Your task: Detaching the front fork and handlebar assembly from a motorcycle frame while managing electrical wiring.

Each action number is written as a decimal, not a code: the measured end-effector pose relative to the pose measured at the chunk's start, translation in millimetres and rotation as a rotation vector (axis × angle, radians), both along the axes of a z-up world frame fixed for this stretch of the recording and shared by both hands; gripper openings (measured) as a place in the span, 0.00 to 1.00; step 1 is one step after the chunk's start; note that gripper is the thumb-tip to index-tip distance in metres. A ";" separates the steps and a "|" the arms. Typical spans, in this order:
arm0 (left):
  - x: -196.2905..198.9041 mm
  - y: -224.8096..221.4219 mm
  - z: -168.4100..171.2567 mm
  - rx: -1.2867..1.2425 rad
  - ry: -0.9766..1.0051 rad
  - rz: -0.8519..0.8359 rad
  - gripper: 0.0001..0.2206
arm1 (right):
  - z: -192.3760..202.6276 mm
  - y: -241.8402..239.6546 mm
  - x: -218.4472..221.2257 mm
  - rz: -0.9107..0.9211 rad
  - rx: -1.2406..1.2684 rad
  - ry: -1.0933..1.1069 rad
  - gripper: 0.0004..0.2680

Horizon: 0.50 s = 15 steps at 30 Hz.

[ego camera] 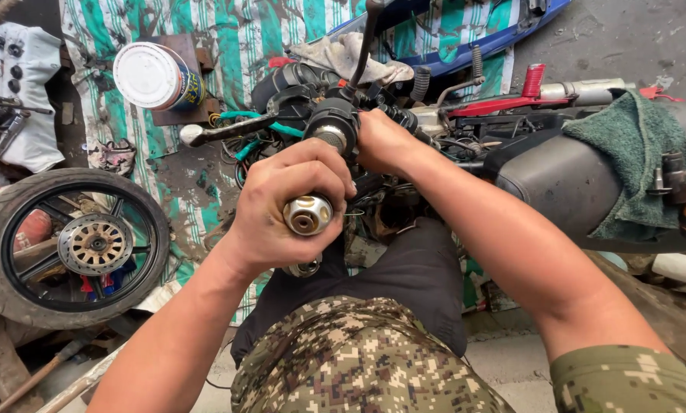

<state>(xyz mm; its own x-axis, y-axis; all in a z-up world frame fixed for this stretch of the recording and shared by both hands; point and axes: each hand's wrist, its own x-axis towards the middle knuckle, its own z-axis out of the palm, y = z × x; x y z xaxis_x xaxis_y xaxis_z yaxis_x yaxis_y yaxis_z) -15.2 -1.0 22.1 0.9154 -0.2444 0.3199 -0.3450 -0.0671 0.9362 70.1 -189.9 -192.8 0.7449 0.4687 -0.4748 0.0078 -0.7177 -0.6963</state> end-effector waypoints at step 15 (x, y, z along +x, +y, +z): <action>4.8 0.4 7.4 -0.001 0.046 -0.014 0.11 | -9.5 -24.0 11.0 -0.010 0.135 0.051 0.05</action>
<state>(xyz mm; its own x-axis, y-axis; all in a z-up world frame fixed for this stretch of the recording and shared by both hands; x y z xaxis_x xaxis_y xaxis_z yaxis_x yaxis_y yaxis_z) -10.3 -0.6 29.4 0.9256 -0.2566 0.2782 -0.3028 -0.0613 0.9511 81.1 -213.9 -202.3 0.7262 0.5236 -0.4454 -0.0366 -0.6175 -0.7857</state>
